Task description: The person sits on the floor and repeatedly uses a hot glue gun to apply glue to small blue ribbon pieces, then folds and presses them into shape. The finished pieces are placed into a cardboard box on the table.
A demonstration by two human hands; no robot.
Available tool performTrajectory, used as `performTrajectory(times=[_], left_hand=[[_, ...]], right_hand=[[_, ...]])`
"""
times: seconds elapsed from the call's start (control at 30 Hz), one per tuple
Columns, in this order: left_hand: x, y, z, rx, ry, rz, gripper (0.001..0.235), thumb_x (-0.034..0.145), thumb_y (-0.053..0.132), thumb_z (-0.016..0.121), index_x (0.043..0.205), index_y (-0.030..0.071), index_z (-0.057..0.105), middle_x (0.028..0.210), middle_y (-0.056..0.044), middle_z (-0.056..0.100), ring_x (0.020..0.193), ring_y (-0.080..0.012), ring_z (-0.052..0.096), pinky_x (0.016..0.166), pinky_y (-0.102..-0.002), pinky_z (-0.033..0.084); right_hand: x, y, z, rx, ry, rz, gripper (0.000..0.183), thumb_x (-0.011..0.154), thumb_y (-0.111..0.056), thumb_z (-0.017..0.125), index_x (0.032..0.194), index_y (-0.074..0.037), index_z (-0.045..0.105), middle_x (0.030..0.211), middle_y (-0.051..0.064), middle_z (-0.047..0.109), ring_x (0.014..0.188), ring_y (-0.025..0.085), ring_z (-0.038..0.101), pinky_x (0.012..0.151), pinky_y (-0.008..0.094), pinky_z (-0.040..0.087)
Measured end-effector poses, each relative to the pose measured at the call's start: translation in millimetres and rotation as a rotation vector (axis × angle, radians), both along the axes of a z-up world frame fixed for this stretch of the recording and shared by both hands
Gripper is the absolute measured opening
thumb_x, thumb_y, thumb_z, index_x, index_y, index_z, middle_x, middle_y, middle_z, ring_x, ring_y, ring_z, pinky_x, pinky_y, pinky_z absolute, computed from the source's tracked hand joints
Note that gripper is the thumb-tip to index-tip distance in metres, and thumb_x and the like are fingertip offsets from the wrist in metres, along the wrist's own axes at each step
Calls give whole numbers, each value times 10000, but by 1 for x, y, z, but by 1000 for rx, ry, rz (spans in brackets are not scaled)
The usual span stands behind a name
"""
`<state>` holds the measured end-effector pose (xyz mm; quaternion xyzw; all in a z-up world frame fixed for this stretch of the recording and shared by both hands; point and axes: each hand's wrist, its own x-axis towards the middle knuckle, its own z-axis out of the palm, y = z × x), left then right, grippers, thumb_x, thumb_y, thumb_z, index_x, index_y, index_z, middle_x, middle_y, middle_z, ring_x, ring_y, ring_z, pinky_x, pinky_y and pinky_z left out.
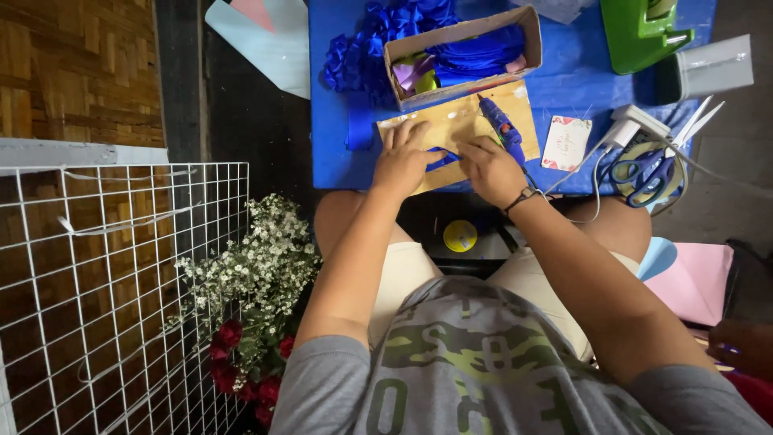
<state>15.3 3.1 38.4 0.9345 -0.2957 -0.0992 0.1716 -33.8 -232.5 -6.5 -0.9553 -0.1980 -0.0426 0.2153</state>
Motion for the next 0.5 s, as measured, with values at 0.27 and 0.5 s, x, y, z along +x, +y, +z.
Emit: performTrajectory(times=[0.27, 0.5], left_hand=[[7, 1, -7, 21, -55, -13, 349, 932, 171, 623, 1093, 446, 766, 1457, -31, 453, 1409, -300, 276, 1108, -469, 265], [10, -18, -19, 2, -122, 47, 189, 867, 334, 679, 1037, 333, 762, 1226, -8, 519, 1247, -257, 382, 1051, -445, 323]], right_hand=[[-7, 5, 14, -276, -269, 75, 162, 942, -269, 597, 1043, -239, 721, 1095, -56, 602, 993, 133, 671, 726, 308, 586], [-10, 9, -2, -403, -328, 56, 214, 904, -293, 598, 1090, -285, 701, 1108, -25, 574, 900, 210, 673, 710, 397, 533]])
